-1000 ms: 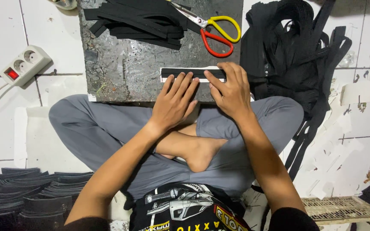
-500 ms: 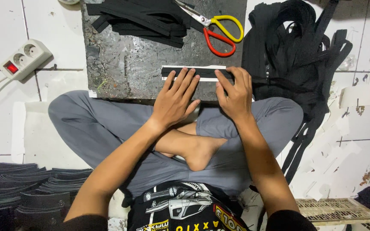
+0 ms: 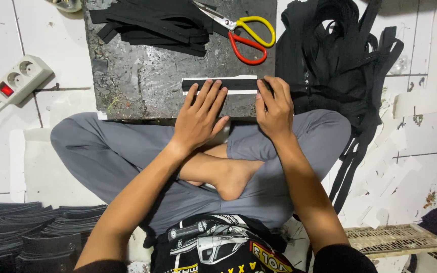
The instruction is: Cutting long black material strips into shorter lengths using a template and scissors.
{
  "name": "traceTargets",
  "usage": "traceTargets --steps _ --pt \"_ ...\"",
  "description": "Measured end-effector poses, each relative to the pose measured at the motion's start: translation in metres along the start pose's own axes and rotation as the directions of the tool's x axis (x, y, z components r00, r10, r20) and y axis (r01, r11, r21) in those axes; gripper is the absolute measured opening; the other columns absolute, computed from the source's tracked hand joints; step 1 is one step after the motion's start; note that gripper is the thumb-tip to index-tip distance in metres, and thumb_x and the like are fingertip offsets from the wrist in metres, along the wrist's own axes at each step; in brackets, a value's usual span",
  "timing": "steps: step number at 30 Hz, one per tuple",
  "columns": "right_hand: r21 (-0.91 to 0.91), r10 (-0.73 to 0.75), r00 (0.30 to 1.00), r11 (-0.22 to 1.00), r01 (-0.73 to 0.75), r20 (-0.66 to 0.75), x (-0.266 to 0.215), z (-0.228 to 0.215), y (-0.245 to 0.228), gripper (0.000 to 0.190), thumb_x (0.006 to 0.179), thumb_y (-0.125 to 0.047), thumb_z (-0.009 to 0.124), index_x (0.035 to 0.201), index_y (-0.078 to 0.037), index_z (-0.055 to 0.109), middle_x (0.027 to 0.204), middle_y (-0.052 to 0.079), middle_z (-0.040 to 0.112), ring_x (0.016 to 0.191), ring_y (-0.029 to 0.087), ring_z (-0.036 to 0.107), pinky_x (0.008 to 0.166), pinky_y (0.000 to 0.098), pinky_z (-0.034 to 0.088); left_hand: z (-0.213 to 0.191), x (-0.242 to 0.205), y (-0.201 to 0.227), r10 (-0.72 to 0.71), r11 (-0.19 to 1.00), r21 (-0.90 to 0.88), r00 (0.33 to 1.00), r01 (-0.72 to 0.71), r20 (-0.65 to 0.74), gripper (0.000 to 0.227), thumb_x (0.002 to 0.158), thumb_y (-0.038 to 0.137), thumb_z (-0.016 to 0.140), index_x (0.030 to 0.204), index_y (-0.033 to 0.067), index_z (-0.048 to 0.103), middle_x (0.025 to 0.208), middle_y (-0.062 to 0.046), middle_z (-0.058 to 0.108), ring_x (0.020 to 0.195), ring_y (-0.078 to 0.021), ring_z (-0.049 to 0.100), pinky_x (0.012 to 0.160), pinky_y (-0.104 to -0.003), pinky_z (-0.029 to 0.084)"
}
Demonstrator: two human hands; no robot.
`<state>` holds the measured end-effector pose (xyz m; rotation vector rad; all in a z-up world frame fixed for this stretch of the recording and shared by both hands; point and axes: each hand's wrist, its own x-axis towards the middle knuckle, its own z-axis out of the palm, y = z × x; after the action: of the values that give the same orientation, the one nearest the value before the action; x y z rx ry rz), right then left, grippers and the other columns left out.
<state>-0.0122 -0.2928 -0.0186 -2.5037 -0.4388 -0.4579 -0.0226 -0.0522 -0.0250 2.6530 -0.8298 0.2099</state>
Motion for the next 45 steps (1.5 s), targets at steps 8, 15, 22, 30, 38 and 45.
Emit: traceTargets --steps 8,15,22,30,38,45 --pt "-0.01 -0.017 1.0 1.0 0.017 0.003 0.002 -0.005 0.0 0.033 0.089 0.003 0.071 0.123 0.005 0.071 0.128 0.02 0.063 0.121 0.04 0.06 0.102 0.0462 0.053 -0.014 0.021 0.018 -0.012 0.998 -0.068 1.0 0.011 -0.017 0.074 0.097 0.049 0.063 0.152 0.0007 0.048 0.157 -0.02 0.046 0.147 -0.0354 0.04 0.123 -0.053 0.026" --pt "-0.007 -0.013 1.0 1.0 0.013 0.02 0.001 -0.007 0.001 0.032 0.09 0.001 0.072 0.122 0.002 0.073 0.128 0.018 0.064 0.121 0.04 0.061 0.1 0.045 0.054 0.008 0.054 0.021 0.147 0.987 -0.065 0.988 -0.15 -0.052 0.067 0.098 0.046 0.064 0.143 -0.0038 0.054 0.143 -0.019 0.054 0.132 -0.0328 0.05 0.112 -0.046 0.038" --pt "0.002 -0.013 1.0 1.0 0.013 0.018 0.001 -0.005 0.004 0.03 0.091 0.0 0.072 0.121 0.003 0.073 0.129 0.018 0.064 0.122 0.04 0.062 0.101 0.0448 0.054 0.013 0.052 0.021 0.143 0.988 -0.052 0.988 -0.146 -0.057 0.064 0.097 0.044 0.065 0.139 -0.0026 0.056 0.137 -0.016 0.055 0.126 -0.0306 0.052 0.106 -0.045 0.041" --pt "-0.018 -0.048 0.999 0.999 0.048 -0.004 0.002 -0.004 0.004 0.03 0.09 0.0 0.071 0.12 0.004 0.073 0.128 0.02 0.064 0.124 0.041 0.061 0.112 0.0506 0.048 0.013 0.052 0.02 0.144 0.988 -0.045 0.987 -0.147 -0.063 0.063 0.097 0.044 0.064 0.141 -0.0018 0.056 0.137 -0.016 0.055 0.128 -0.0305 0.051 0.107 -0.045 0.04" --pt "0.085 0.072 0.994 0.994 -0.065 -0.078 0.015 -0.006 0.025 0.028 0.093 0.005 0.066 0.12 0.004 0.072 0.127 0.018 0.067 0.125 0.038 0.062 0.112 0.047 0.049 0.017 0.051 0.02 0.155 0.987 -0.036 0.986 -0.158 -0.055 0.064 0.099 0.045 0.063 0.142 -0.0026 0.056 0.137 -0.015 0.055 0.127 -0.0298 0.051 0.107 -0.046 0.04" --pt "0.083 -0.056 0.996 0.995 0.049 0.074 0.094 -0.006 0.022 0.035 0.095 0.003 0.069 0.13 0.001 0.065 0.127 0.018 0.064 0.12 0.037 0.061 0.104 0.0435 0.05 0.014 0.051 0.023 0.155 0.988 0.034 0.986 -0.153 -0.057 0.064 0.099 0.046 0.061 0.142 -0.0012 0.056 0.138 -0.014 0.055 0.127 -0.0278 0.051 0.106 -0.048 0.04"
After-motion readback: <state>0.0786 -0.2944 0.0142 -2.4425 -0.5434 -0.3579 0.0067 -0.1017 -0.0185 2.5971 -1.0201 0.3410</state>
